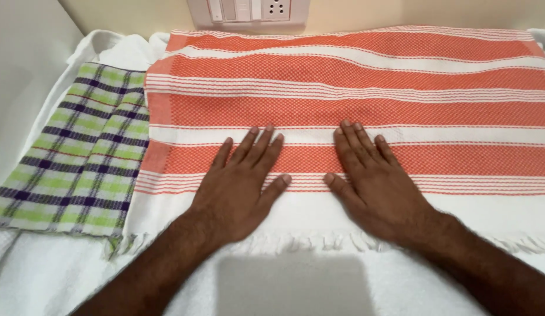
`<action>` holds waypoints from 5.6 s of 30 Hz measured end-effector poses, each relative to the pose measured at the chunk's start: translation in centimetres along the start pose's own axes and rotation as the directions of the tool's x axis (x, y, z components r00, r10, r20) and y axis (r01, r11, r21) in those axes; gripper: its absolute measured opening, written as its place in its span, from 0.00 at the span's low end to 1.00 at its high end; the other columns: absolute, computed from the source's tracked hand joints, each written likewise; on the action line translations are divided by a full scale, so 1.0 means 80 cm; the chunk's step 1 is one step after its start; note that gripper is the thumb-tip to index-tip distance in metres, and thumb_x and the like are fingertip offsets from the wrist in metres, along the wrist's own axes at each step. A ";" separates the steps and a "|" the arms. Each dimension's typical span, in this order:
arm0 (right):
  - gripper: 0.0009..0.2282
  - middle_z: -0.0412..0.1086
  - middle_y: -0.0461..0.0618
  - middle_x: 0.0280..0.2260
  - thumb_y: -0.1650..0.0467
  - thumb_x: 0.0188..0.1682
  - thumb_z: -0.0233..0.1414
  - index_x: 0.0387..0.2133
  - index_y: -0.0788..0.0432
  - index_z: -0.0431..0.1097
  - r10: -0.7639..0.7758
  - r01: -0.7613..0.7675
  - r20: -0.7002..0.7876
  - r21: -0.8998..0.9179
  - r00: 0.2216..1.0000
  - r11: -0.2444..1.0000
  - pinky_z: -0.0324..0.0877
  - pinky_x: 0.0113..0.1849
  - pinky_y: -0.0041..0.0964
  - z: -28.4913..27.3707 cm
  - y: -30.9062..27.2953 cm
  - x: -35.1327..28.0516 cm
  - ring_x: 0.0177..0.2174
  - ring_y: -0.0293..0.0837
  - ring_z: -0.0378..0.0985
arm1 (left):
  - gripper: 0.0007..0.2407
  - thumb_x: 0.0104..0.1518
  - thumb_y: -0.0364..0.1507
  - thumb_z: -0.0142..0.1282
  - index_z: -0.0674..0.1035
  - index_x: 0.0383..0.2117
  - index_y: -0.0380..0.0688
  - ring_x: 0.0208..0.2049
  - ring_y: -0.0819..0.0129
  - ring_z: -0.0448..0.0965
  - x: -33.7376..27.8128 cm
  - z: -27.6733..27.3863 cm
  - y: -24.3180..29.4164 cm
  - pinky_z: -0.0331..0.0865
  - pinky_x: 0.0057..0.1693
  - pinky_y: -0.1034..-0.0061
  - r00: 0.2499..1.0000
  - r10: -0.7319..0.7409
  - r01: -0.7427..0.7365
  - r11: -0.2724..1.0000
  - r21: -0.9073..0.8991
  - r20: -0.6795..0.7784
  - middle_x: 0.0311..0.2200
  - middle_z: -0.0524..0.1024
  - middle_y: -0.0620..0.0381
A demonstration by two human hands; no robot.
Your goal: The person folds a striped towel on a white surface. They smooth the towel with both hands, fold it in half lengthwise, and then fold it again to create a compact rectangle.
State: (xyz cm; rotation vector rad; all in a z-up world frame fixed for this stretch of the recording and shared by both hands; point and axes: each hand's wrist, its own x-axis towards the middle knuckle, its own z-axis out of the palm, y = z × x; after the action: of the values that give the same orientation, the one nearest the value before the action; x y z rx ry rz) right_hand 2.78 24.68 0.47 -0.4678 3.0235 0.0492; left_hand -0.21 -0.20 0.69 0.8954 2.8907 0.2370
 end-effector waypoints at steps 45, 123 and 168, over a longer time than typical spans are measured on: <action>0.42 0.27 0.65 0.73 0.46 0.53 0.23 0.71 0.66 0.30 0.312 -0.315 0.057 0.057 0.948 0.947 0.30 0.64 0.56 0.002 0.071 -0.034 0.69 0.56 0.25 | 0.37 0.62 0.55 0.19 0.35 0.71 0.42 0.74 0.59 0.26 0.068 0.015 0.090 0.23 0.71 0.48 0.998 -0.049 0.048 0.997 0.054 0.024 0.75 0.28 0.49; 0.38 0.31 0.56 0.72 0.51 0.53 0.33 0.73 0.59 0.34 0.534 -0.533 0.020 0.107 0.845 0.839 0.32 0.65 0.48 0.042 0.245 -0.162 0.70 0.47 0.29 | 0.34 0.63 0.52 0.18 0.37 0.72 0.45 0.75 0.60 0.30 0.063 0.001 0.074 0.24 0.70 0.53 0.994 0.035 -0.045 0.994 0.096 0.101 0.76 0.30 0.54; 0.35 0.42 0.63 0.70 0.52 0.57 0.35 0.69 0.65 0.43 0.639 -0.587 -0.143 0.284 0.756 0.758 0.35 0.66 0.49 0.034 0.338 -0.164 0.70 0.53 0.38 | 0.32 0.66 0.51 0.23 0.44 0.70 0.43 0.74 0.60 0.31 0.161 0.031 0.209 0.27 0.72 0.57 0.887 0.456 -0.457 0.890 -0.003 0.076 0.74 0.35 0.50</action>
State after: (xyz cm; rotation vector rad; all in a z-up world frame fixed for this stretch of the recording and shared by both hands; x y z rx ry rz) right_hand 7.25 54.49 -0.61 0.6092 3.1982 -0.3254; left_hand -1.17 21.06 0.53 1.5462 2.5724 0.2117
